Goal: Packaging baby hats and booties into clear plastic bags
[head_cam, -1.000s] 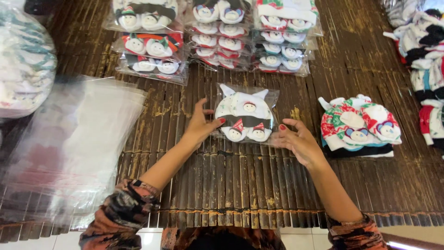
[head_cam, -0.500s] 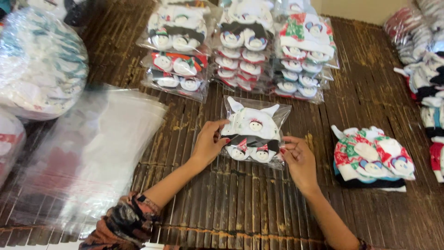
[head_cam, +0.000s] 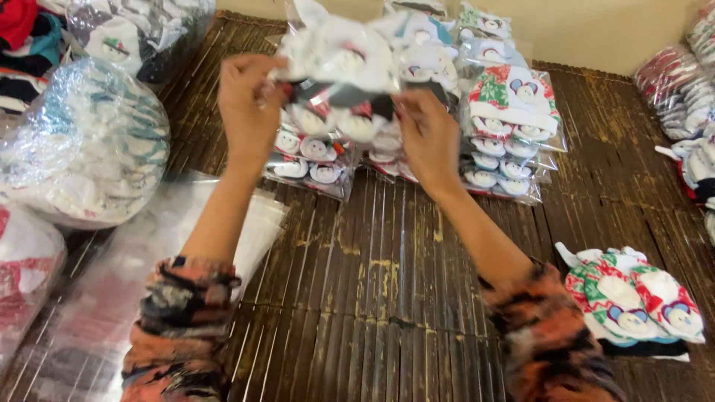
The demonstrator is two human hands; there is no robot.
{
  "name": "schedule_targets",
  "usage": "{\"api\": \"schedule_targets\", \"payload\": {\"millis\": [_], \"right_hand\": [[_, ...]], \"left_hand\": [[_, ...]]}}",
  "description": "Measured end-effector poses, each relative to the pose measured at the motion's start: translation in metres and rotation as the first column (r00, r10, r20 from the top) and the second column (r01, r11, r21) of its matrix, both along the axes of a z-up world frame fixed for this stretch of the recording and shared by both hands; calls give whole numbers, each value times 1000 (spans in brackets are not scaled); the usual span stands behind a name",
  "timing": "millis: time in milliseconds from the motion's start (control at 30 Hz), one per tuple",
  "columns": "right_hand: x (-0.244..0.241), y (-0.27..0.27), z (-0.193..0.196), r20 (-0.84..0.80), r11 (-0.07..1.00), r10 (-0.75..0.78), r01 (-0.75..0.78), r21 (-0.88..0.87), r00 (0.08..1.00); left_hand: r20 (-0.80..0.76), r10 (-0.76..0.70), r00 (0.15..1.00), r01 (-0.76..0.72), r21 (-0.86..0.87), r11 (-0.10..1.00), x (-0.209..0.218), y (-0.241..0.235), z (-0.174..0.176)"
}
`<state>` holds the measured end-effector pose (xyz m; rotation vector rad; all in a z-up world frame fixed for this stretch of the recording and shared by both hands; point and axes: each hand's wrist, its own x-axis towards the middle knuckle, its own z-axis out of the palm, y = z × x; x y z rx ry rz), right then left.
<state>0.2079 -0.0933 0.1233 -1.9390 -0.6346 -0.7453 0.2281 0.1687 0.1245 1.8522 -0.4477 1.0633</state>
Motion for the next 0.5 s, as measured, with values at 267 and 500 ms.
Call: {"api": "schedule_targets", "payload": {"millis": [267, 500], "right_hand": [[103, 51, -16, -210, 985, 13, 23, 170, 978], [109, 45, -29, -46, 941, -261, 244, -233, 964]], "left_hand": [[-230, 117, 966, -145, -109, 983, 111, 49, -26], [-285, -12, 958, -24, -120, 993, 113, 67, -54]]}}
